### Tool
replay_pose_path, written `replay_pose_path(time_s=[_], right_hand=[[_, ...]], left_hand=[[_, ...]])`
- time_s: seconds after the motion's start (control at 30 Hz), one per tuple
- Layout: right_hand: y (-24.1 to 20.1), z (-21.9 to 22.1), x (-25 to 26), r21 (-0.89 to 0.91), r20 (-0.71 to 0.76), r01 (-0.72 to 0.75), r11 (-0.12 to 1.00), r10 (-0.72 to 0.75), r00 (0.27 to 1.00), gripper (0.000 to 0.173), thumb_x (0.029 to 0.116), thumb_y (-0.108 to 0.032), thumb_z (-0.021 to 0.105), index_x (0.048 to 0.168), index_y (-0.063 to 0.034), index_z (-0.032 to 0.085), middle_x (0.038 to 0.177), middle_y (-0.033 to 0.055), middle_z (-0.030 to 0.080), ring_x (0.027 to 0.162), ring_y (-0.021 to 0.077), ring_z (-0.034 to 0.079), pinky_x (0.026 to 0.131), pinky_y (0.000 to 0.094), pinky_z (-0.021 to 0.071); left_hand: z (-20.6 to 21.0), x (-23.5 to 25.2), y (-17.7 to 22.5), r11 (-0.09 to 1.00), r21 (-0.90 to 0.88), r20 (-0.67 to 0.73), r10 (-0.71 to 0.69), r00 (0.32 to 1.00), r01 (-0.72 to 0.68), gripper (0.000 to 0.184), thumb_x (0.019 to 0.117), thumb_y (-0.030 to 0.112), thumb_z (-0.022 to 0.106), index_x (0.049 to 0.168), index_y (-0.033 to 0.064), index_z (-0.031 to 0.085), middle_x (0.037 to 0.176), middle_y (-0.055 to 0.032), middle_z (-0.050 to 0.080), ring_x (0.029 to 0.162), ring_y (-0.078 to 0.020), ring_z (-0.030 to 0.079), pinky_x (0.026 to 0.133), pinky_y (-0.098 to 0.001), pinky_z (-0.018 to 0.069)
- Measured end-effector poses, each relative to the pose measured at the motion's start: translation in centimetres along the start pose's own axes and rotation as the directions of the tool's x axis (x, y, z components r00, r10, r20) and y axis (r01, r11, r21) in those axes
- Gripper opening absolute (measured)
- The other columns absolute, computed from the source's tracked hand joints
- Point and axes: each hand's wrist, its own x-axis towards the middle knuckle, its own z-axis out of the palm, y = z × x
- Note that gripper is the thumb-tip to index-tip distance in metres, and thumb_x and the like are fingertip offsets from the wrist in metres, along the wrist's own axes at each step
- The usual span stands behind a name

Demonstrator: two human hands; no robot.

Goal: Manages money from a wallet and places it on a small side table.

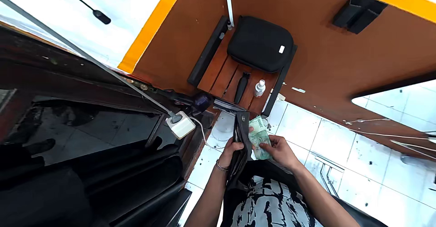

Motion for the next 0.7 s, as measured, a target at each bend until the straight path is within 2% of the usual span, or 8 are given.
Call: replay_pose_path(time_s=[0.07, 0.17, 0.3, 0.4, 0.5, 0.6, 0.67, 0.7], right_hand=[[0.5, -0.4, -0.2, -0.03, 0.045, -0.024, 0.999, 0.025, 0.999, 0.008, 0.0981, -0.011, 0.064, 0.097, -0.0054, 0.069, 0.078, -0.0045, 0.07, 0.066, -0.0004, 0.065, 0.062, 0.0199, 0.0544], [0.6, -0.2, -0.1, -0.039, 0.009, -0.02, 0.999, 0.02, 1.0, 0.015, 0.1011, -0.013, 0.058, 0.09, -0.0078, 0.068, 0.069, -0.0075, 0.064, 0.054, -0.0032, 0.055, 0.05, 0.0168, 0.0438], [-1.6, 1.5, 2.1, -0.039, -0.119, 0.065, 0.997, -0.069, 0.99, 0.024, 0.1044, -0.013, 0.051, 0.086, -0.0063, 0.066, 0.065, -0.0068, 0.059, 0.052, -0.0016, 0.052, 0.05, 0.0188, 0.044], [-4.3, 3.9, 6.5, -0.039, -0.168, 0.078, 0.996, -0.084, 0.982, 0.025, 0.1056, -0.015, 0.05, 0.092, -0.0022, 0.067, 0.066, -0.0037, 0.058, 0.05, 0.0007, 0.047, 0.048, 0.0207, 0.0415], [-7.3, 6.6, 12.2, -0.059, -0.166, 0.074, 0.996, -0.083, 0.983, 0.027, 0.1075, -0.017, 0.05, 0.105, 0.0019, 0.069, 0.078, 0.0051, 0.063, 0.059, 0.0071, 0.052, 0.058, 0.0278, 0.0472], [-9.7, 8.3, 18.1, -0.099, -0.186, 0.069, 0.993, -0.086, 0.979, 0.03, 0.1098, -0.02, 0.048, 0.112, 0.0015, 0.068, 0.091, 0.0145, 0.068, 0.074, 0.0198, 0.063, 0.07, 0.0399, 0.0529], [-9.9, 8.6, 22.4, -0.122, -0.221, -0.02, 0.992, -0.008, 0.975, 0.033, 0.1096, -0.024, 0.047, 0.113, 0.002, 0.067, 0.098, 0.0206, 0.069, 0.086, 0.0298, 0.067, 0.077, 0.0497, 0.0548], [-9.6, 8.4, 24.4, -0.138, -0.237, -0.087, 0.987, 0.052, 0.97, 0.034, 0.1081, -0.026, 0.049, 0.115, 0.0026, 0.067, 0.104, 0.0231, 0.07, 0.095, 0.0343, 0.069, 0.084, 0.0547, 0.0551]], left_hand=[[-0.2, -0.1, 0.3, 0.999, -0.039, -0.046, -0.029, 0.999, 0.027, 0.08, 0.0749, 0.038, 0.078, 0.139, -0.0008, 0.049, 0.101, -0.0081, 0.075, 0.075, -0.015, 0.073, 0.061, -0.0273, 0.06], [-0.3, -0.3, 0.1, 0.999, -0.027, -0.116, 0.013, 0.993, -0.016, 0.076, 0.0775, 0.035, 0.075, 0.139, -0.0026, 0.05, 0.1, -0.0079, 0.076, 0.074, -0.0147, 0.073, 0.06, -0.0268, 0.0595], [-1.0, -1.1, 1.3, 0.993, -0.031, -0.305, 0.099, 0.947, -0.113, 0.066, 0.0824, 0.025, 0.055, 0.142, 0.0002, 0.042, 0.135, -0.009, 0.063, 0.078, -0.0105, 0.07, 0.057, -0.0247, 0.0566], [-2.8, -2.1, 2.0, 0.991, 0.006, -0.392, 0.122, 0.912, -0.13, 0.065, 0.0836, 0.023, 0.051, 0.144, 0.0018, 0.041, 0.139, -0.0094, 0.061, 0.078, -0.0108, 0.07, 0.057, -0.0249, 0.0565], [-4.0, -3.3, 1.7, 0.99, 0.054, -0.421, 0.141, 0.896, -0.13, 0.065, 0.0827, 0.027, 0.056, 0.142, 0.0015, 0.046, 0.135, -0.0079, 0.065, 0.081, -0.0114, 0.071, 0.06, -0.0255, 0.0581], [-4.9, -4.5, 0.7, 0.991, 0.011, -0.423, 0.127, 0.897, -0.136, 0.08, 0.0754, 0.036, 0.075, 0.141, 0.0009, 0.047, 0.132, -0.0078, 0.067, 0.082, -0.0115, 0.072, 0.06, -0.0256, 0.0585], [-5.6, -5.3, -0.4, 0.989, 0.007, -0.403, 0.138, 0.905, -0.148, 0.083, 0.0756, 0.04, 0.079, 0.142, 0.0014, 0.048, 0.137, -0.0086, 0.065, 0.083, -0.0122, 0.073, 0.061, -0.0266, 0.059], [-5.9, -5.7, -0.9, 0.989, 0.014, -0.388, 0.143, 0.91, -0.15, 0.08, 0.0783, 0.039, 0.077, 0.142, 0.0011, 0.047, 0.141, -0.0092, 0.062, 0.084, -0.0121, 0.072, 0.063, -0.0267, 0.0591]])
